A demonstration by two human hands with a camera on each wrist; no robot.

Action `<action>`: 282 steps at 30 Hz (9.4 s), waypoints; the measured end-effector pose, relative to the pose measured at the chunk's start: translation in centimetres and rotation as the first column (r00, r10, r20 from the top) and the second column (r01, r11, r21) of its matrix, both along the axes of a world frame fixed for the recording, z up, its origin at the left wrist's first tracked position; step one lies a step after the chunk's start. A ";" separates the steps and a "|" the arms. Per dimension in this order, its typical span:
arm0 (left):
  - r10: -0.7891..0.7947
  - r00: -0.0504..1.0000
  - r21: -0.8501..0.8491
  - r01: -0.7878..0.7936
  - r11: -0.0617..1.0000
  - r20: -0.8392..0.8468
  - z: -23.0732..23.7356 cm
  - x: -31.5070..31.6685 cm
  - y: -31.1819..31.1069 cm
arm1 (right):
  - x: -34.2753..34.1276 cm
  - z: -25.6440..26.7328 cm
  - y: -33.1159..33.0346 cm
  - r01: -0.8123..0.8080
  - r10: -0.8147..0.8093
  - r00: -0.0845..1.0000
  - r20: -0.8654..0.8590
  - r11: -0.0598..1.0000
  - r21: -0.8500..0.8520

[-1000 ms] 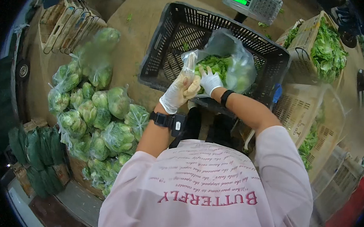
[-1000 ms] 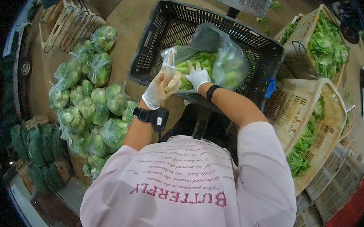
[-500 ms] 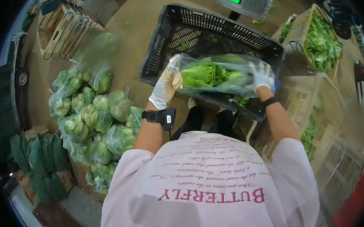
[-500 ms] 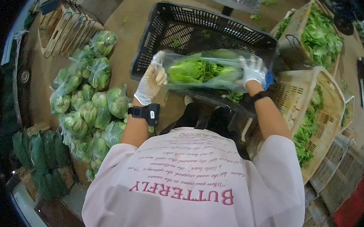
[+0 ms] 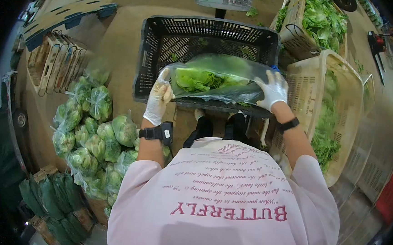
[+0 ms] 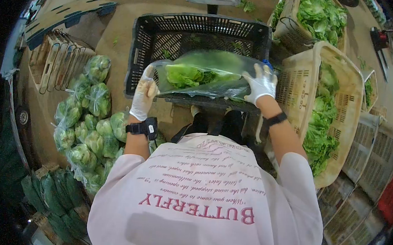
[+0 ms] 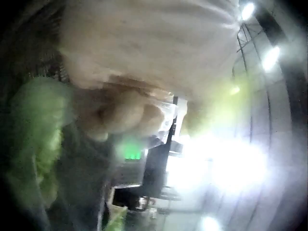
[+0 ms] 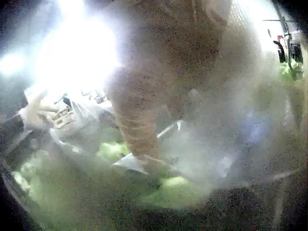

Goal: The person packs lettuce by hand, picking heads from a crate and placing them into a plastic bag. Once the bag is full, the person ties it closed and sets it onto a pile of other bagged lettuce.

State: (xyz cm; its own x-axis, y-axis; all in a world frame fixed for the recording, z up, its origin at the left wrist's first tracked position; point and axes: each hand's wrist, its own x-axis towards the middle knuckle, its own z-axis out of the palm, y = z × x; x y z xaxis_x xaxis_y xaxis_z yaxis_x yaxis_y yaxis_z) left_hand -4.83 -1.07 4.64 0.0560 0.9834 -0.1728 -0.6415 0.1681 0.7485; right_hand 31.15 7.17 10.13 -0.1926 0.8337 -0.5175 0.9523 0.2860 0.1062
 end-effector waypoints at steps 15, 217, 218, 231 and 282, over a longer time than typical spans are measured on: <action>0.410 0.460 0.150 -0.502 0.852 -0.787 0.1 0.4 -2.0 | 1.7 2.8 -6.3 -0.031 -0.112 0.382 -0.917 0.990 -0.134; 0.379 0.920 -0.502 -0.284 0.817 0.097 -12.2 1.7 8.0 | -15.3 -24.2 8.0 0.468 -0.857 0.084 -0.509 0.485 -0.739; 0.389 0.916 -0.503 -0.292 0.813 0.097 -12.1 1.8 7.9 | -14.4 -25.0 7.5 0.323 -0.899 -0.160 -0.407 0.342 -0.882; 0.462 0.887 -0.509 -0.391 0.767 0.015 -10.9 3.3 8.4 | -14.8 -21.3 6.8 0.306 -0.492 0.672 -0.554 0.865 -0.397; 0.111 0.474 -0.059 -0.329 0.942 -0.874 -0.2 3.9 1.1 | 0.1 -9.3 -3.1 -0.088 -0.105 0.492 -0.864 0.982 -0.169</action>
